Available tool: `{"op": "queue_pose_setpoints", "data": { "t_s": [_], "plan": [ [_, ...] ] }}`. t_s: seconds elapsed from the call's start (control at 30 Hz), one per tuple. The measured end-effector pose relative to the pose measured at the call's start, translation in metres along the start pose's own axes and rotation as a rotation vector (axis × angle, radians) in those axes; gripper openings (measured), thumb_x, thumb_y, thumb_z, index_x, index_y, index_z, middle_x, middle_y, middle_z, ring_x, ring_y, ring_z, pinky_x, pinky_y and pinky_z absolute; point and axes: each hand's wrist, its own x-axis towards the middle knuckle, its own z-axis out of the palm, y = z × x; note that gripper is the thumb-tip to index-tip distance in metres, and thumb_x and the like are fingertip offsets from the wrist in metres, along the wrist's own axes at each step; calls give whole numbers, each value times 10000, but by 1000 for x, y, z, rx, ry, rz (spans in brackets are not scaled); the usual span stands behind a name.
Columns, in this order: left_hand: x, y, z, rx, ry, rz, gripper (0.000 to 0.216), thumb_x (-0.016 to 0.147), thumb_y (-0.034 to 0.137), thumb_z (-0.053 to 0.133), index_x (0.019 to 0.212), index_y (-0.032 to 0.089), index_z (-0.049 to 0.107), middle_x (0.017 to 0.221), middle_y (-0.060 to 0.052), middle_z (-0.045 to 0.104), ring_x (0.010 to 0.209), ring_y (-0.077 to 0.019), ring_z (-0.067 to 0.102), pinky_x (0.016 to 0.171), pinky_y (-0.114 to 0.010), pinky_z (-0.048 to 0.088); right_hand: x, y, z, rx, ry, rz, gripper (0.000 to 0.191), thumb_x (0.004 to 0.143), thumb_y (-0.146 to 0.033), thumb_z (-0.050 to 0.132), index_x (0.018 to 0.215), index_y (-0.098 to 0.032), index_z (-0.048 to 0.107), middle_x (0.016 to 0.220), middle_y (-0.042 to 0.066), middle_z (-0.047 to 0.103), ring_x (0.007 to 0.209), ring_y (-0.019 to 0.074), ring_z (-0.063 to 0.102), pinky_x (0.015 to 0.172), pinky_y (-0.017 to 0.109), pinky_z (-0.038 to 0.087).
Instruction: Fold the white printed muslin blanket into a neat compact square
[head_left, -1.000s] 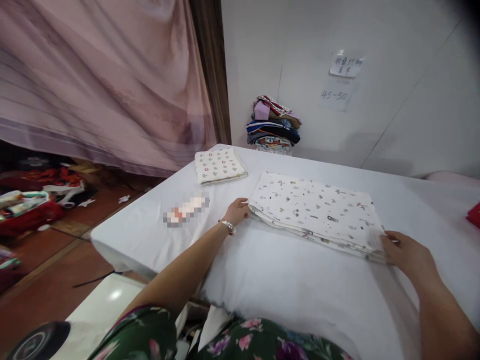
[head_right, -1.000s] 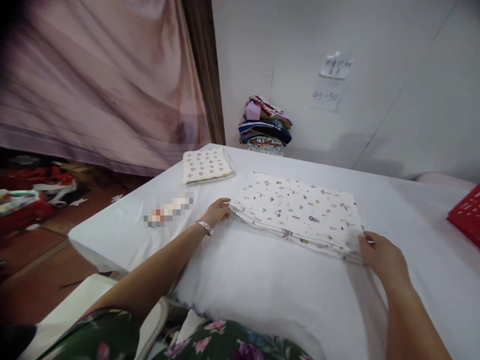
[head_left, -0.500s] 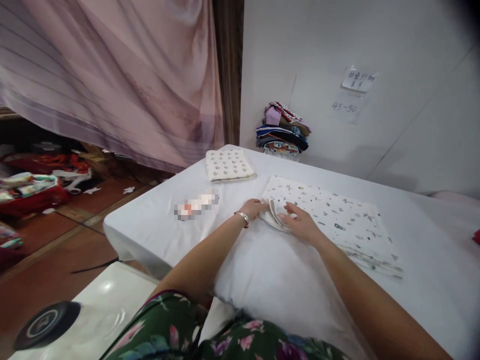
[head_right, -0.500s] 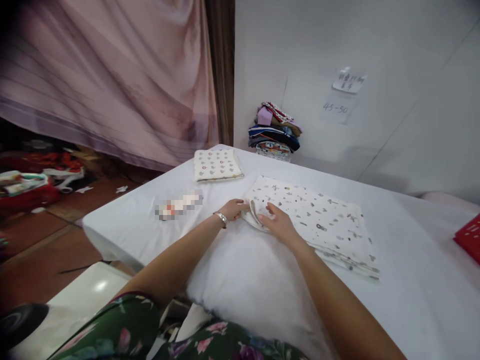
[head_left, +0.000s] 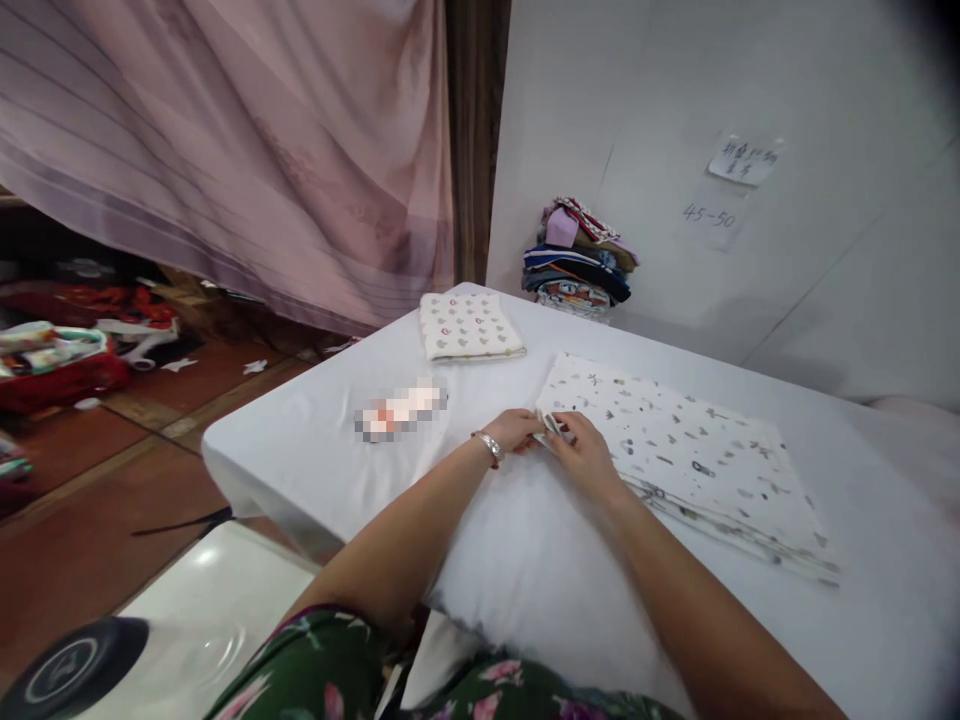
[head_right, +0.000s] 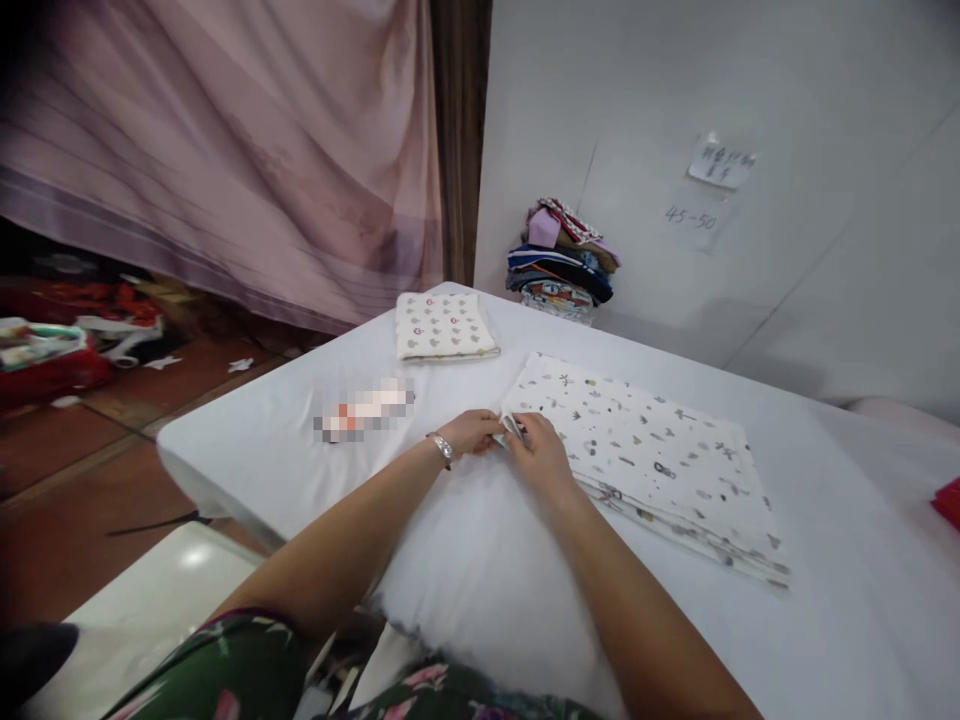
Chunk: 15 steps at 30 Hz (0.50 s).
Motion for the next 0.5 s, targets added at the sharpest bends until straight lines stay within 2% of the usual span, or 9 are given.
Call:
{"op": "queue_pose_setpoints", "data": {
  "t_s": [0.13, 0.27, 0.37, 0.5],
  "plan": [
    [-7, 5, 3, -95, 12, -15, 174, 697, 182, 611, 791, 178, 465, 603, 31, 565, 568, -115, 599, 559, -228, 487, 1, 5, 1, 102, 76, 31, 247, 873, -350, 440, 925, -201, 631, 868, 39, 626, 740, 173, 558, 640, 288, 443],
    [-10, 8, 5, -132, 71, -13, 235, 702, 114, 578, 879, 173, 435, 552, 40, 549, 558, -143, 618, 582, -272, 516, -3, 6, -3, -3, 152, -66, 230, 894, -309, 412, 934, -207, 615, 887, 53, 611, 809, 189, 551, 695, 306, 441],
    [-12, 9, 7, -129, 120, 2, 224, 693, 93, 573, 859, 165, 441, 507, 49, 523, 524, -146, 607, 561, -281, 520, -7, 3, -6, -164, 114, -173, 244, 910, -263, 386, 975, -204, 614, 901, 70, 604, 843, 204, 539, 751, 338, 430],
    [-15, 10, 11, -107, 185, 48, 201, 672, 84, 593, 780, 167, 445, 484, 59, 498, 494, -125, 581, 537, -261, 514, -7, 2, -5, -288, 37, -234, 261, 914, -243, 381, 955, -196, 635, 828, 72, 589, 797, 213, 527, 711, 348, 429]
  ]
}}
